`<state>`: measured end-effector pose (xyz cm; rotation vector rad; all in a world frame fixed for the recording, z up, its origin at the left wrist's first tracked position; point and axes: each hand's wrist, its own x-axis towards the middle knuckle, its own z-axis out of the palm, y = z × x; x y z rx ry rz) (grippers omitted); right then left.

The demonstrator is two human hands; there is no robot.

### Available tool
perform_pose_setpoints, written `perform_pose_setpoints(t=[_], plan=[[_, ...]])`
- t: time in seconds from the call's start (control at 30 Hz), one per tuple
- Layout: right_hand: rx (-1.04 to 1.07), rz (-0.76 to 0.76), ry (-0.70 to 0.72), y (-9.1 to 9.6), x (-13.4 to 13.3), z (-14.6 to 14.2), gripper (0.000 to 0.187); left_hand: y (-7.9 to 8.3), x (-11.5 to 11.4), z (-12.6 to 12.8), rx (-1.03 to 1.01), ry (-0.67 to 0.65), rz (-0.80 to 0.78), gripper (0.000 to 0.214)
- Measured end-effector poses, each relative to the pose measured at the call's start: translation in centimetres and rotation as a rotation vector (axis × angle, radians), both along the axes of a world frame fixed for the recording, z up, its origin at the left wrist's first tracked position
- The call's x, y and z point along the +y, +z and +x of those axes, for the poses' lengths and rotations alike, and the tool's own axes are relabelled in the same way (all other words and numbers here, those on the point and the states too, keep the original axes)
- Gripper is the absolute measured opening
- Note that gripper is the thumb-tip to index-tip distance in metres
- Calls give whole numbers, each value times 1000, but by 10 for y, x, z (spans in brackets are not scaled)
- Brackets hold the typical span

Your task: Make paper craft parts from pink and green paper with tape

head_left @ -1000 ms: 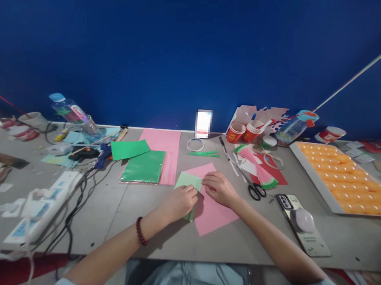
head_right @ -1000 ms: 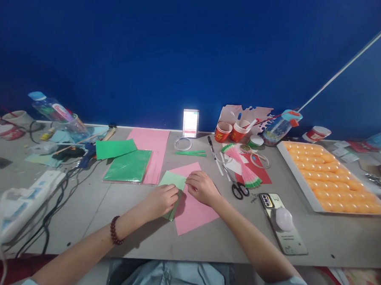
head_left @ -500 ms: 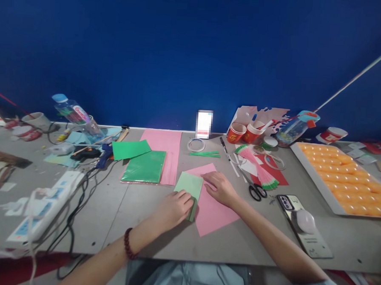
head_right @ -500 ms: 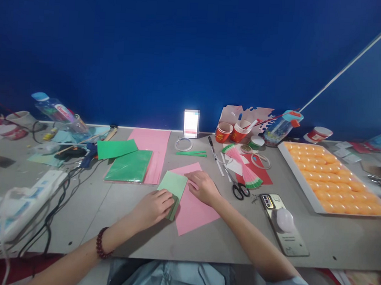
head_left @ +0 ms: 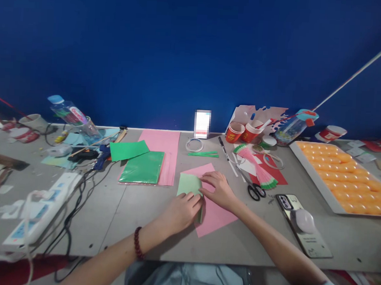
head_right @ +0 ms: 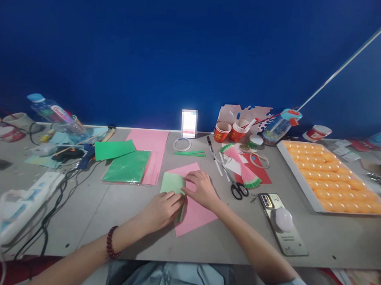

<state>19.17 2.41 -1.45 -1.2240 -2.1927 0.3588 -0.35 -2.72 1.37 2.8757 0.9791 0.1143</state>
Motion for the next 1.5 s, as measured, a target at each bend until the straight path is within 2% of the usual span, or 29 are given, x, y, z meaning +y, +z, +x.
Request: perform_pose_setpoints(t=[0.1, 0.2, 0.37, 0.43, 0.6, 0.73, 0.97, 1.1, 1.2, 1.3, 1.4, 1.5], plan=[[46, -44, 25, 0, -2, -1, 29, 2, 3, 5, -26, -17, -23, 27], [68, -69, 27, -3, -2, -1, 30, 4, 15, 6, -102, 6, -64, 11], [74, -58, 55, -5, 0, 1, 32, -1, 48, 2, -324, 314, -13, 14], [70, -61, 72, -4, 0, 1, 34, -8, 54, 1, -333, 307, -32, 27], [86, -80, 44, -4, -1, 1, 33, -24, 51, 2, -344, 345, -62, 35], [82, -79, 43, -5, -2, 0, 32, -25, 49, 1, -429, 387, -131, 33], [138, -138, 71, 2, 0, -2, 32, -23, 46, 5, -540, 385, -191, 27], [207, -193, 64, 1, 0, -2, 38, -21, 41, 9, -659, 303, -215, 25], [284, -292, -33, -2, 1, -1, 37, -19, 38, 11, -721, 223, -222, 35], [350, -411, -77, -3, 2, 2, 27, -19, 38, 10, -791, 180, -238, 37], [430, -476, -99, -3, 3, 3, 16, -19, 39, 9, -862, 177, -268, 31], [548, -553, -108, -2, 4, 3, 22, -17, 40, 9, -914, 228, -287, 26]])
